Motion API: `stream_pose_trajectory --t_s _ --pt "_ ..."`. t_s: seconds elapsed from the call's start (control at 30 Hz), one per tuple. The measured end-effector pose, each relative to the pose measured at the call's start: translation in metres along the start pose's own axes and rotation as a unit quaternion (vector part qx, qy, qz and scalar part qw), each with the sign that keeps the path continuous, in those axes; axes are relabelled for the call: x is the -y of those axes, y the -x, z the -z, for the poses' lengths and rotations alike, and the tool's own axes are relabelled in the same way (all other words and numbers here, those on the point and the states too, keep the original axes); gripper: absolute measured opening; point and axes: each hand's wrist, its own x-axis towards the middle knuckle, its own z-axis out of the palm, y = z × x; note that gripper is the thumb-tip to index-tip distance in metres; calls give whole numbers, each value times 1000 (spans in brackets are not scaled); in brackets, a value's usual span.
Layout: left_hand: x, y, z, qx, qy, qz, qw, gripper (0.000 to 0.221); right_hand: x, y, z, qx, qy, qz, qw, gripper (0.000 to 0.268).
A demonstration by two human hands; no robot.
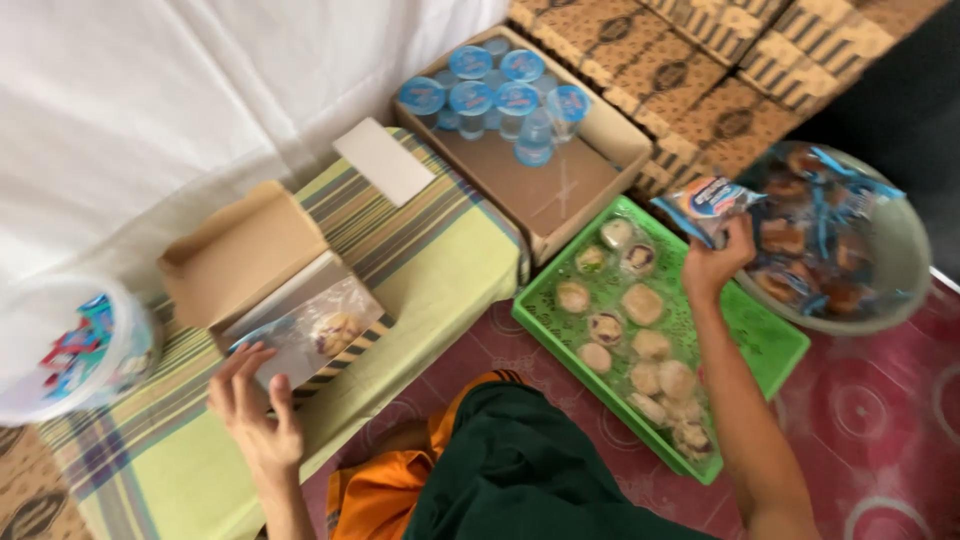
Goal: Packing various snack items like small packets, water cups, and wrapped food into cardboard boxes.
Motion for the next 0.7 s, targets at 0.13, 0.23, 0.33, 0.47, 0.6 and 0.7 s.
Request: stream_pose_trajectory --t_s 0.13,0.23,0.33,0.47,0.6,0.7 --pt "-9 -4 8 7 10 27 1000 40 54 24 -37 30 -94 -5 995 22" --pt "-11 -6 13 6 26 41 999 40 88 48 -69 75 -155 -16 985 27" --pt "-1 -8 14 -10 45 -2 999 38 113 66 -106 74 -223 -59 970 17" --pt "0 -10 16 -11 41 -7 999 40 170 60 -118 216 -331 -160 905 30" --pt "3 -8 17 -8 37 -8 999 41 176 48 -146 413 -366 -142 822 28" --pt "-4 -12 22 -4 39 -1 999 41 140 47 -173 513 -380 -187 747 32"
